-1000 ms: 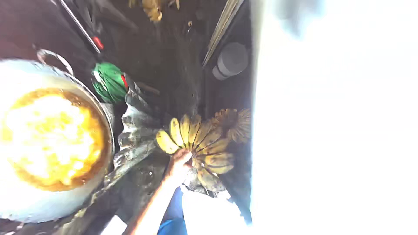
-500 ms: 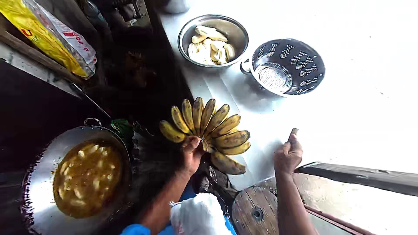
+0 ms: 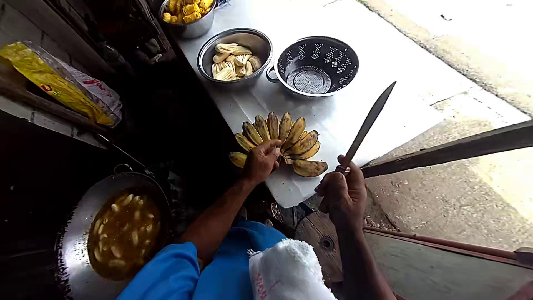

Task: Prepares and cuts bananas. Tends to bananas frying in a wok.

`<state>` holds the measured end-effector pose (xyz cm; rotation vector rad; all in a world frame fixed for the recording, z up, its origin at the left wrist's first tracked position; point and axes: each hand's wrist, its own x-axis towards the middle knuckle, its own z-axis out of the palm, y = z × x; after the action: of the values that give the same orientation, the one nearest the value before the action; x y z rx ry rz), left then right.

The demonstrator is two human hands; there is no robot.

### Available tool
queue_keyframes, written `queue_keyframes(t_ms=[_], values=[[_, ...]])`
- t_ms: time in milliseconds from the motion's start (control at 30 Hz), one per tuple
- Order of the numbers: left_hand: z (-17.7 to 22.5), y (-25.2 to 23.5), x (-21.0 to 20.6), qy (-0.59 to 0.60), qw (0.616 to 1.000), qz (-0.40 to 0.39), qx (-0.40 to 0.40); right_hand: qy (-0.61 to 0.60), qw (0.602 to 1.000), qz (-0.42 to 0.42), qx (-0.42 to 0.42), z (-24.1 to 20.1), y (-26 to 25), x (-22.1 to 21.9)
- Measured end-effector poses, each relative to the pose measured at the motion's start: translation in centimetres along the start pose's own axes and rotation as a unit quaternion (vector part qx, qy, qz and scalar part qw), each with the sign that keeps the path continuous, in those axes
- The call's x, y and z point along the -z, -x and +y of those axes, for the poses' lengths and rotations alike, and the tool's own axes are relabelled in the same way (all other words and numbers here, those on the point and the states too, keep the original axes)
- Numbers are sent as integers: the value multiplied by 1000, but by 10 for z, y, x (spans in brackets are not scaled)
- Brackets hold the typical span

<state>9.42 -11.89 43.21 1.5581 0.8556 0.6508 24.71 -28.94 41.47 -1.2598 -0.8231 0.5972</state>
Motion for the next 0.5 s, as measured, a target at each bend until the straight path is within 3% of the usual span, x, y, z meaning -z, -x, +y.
queue_keyframes(t_ms=[67, 167, 233, 300, 400, 500], values=[[17, -50, 1, 6, 1000, 11, -18, 20, 999, -30, -19, 4, -2, -8], [21, -113, -1, -12, 990, -11, 141, 53, 992, -72, -94, 11, -11, -16], [4, -137, -3, -80, 977, -3, 200, 95, 985, -91, -113, 18, -17, -18], [-5, -144, 2, -125, 974, -18, 190, 140, 977, -108, -121, 23, -24, -18], [-5, -134, 15, -74, 986, -56, 139, 196, 962, -129, -141, 28, -35, -16], [-8, -120, 25, -39, 986, -138, 82, 301, 941, -139, -64, 37, -45, -15]])
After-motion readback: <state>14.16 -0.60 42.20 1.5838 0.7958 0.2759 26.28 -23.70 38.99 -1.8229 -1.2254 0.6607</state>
